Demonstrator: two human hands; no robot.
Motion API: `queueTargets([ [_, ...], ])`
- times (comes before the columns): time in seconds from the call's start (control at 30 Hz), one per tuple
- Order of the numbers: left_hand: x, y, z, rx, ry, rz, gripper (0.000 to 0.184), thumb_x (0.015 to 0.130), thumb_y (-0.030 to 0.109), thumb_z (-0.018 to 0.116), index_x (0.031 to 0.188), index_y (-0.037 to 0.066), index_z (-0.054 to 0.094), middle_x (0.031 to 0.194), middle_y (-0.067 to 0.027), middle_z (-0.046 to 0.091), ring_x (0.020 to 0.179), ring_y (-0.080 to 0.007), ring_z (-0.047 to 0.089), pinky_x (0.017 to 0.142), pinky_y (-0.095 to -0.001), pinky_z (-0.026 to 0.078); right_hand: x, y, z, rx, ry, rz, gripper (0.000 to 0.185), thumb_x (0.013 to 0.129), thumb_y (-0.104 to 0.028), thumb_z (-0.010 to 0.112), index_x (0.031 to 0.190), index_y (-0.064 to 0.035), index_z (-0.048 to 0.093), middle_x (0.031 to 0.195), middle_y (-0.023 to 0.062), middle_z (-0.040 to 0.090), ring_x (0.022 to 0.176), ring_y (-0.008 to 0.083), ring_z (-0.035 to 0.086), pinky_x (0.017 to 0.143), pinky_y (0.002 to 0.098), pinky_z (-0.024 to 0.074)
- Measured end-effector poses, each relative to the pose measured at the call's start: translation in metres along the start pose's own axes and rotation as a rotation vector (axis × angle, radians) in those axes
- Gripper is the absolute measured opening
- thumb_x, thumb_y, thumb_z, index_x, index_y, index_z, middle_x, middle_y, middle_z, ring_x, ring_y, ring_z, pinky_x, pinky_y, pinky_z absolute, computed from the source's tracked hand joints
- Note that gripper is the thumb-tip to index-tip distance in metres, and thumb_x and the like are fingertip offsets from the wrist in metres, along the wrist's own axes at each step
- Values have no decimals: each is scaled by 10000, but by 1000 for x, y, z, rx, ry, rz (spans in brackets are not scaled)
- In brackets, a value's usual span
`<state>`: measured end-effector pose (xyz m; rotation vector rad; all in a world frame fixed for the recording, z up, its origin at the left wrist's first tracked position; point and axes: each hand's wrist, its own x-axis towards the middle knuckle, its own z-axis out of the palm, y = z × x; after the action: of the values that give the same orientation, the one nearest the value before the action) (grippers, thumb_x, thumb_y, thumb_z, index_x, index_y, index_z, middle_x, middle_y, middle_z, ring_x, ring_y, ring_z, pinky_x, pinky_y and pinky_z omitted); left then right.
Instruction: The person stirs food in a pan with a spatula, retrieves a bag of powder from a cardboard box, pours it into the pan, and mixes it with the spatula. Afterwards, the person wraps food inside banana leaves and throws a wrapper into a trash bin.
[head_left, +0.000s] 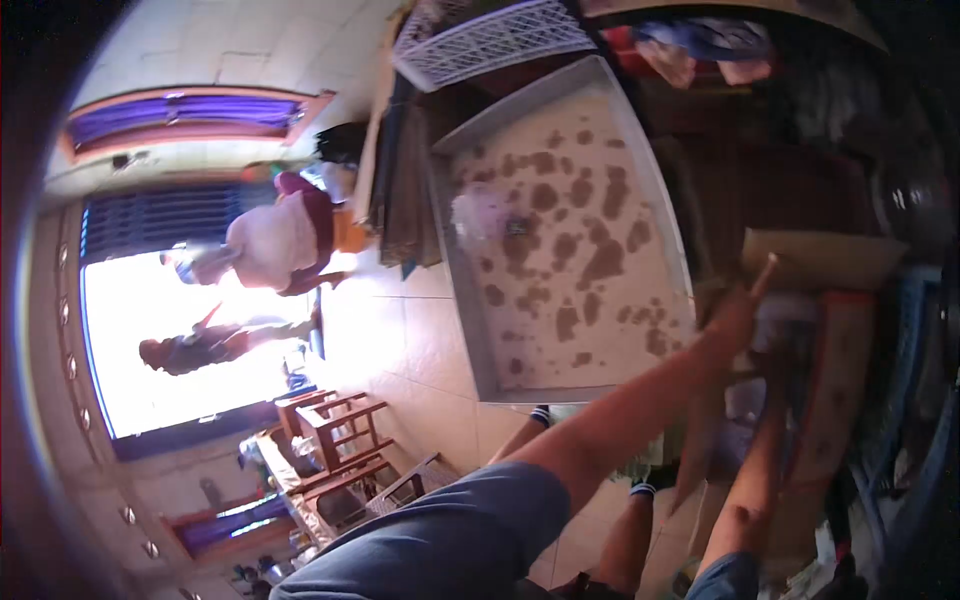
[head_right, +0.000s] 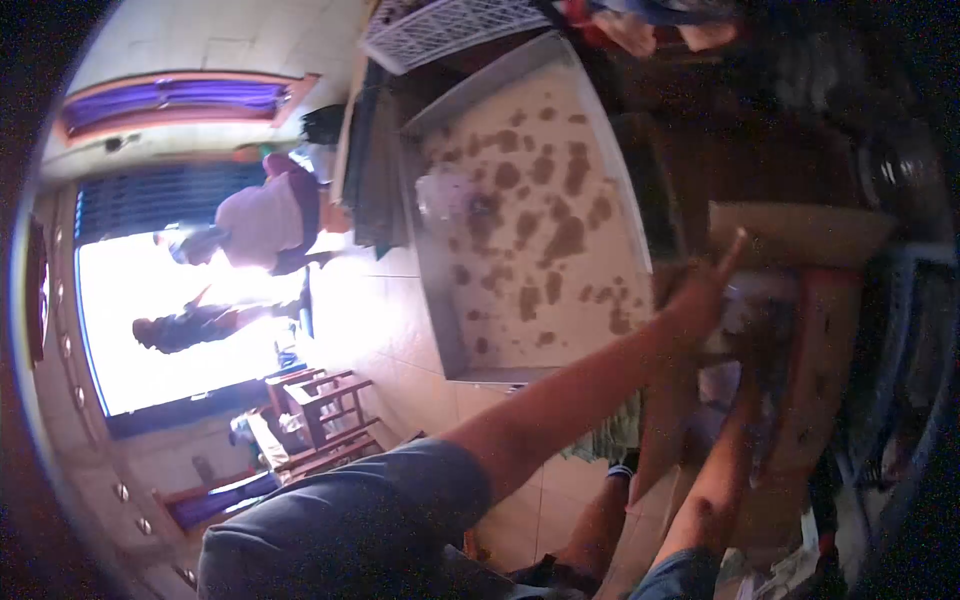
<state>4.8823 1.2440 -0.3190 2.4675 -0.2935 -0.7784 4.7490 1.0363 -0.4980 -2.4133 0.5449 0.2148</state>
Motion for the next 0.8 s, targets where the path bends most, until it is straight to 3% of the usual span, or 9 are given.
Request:
queueTargets([
  [0.03,1,-2,-1,-37,-37,8,996,695,-115,532,1435,191,-58,943,-303,539,760,-374,587,658,-419,492,4,3,-1,1,-4,-6,673,698,-468,687,1190,-41,519,1108,206,559,1018,338,539,830,427,423],
  [0.13,9,-23,42,-157,253,185,1034,656,-133,530,1443,232,-33,947,-233,525,655,-318,550,595,-414,462,13,8,-1,13,-27,-18,670,699,-461,688,1199,-50,515,1124,194,551,1030,326,532,837,421,417],
  [0.2,26,-35,64,-571,47,163,1011,652,-78,585,1445,192,19,1031,-231,528,681,-315,560,628,-410,470,28,10,-1,30,-46,-27,669,699,-456,689,1206,-56,513,1135,186,545,1038,319,527,841,418,413],
  [0.27,8,-38,46,-729,-25,181,992,644,21,653,1441,149,76,1114,-234,521,719,-329,580,667,-410,486,38,7,-3,47,-63,-36,668,700,-452,689,1212,-62,510,1146,178,540,1046,311,522,845,414,409],
  [0.3,-29,-13,12,-553,164,313,985,644,74,675,1438,134,95,1138,-233,516,736,-338,589,683,-410,493,41,7,-8,55,-67,-37,667,700,-449,689,1215,-65,509,1152,174,537,1050,307,519,847,413,407],
  [0.37,-68,17,-26,-344,213,280,964,649,172,700,1429,112,136,1164,-227,510,807,-354,595,728,-413,495,44,6,-26,79,-66,-32,666,701,-444,690,1221,-71,506,1163,166,532,1058,300,514,851,409,403],
  [0.67,-156,32,-65,-375,40,101,779,707,195,671,1365,72,273,1186,-214,490,1059,-359,527,886,-423,442,-7,-57,-149,521,-128,140,665,704,-423,692,1249,-97,494,1212,129,507,1093,265,491,870,393,385],
  [0.73,-192,35,-80,-515,-54,47,671,726,113,622,1340,95,350,1248,-197,465,1155,-332,469,954,-410,403,-41,-79,-182,650,-172,233,665,705,-418,693,1255,-103,492,1223,121,502,1101,258,486,874,390,381],
  [0.8,-215,22,-64,-280,-33,85,650,746,150,620,1332,78,347,1237,-219,452,1085,-331,518,913,-421,431,-91,-101,-209,781,-224,344,666,705,-413,694,1261,-109,489,1234,113,496,1109,250,481,879,386,377],
])
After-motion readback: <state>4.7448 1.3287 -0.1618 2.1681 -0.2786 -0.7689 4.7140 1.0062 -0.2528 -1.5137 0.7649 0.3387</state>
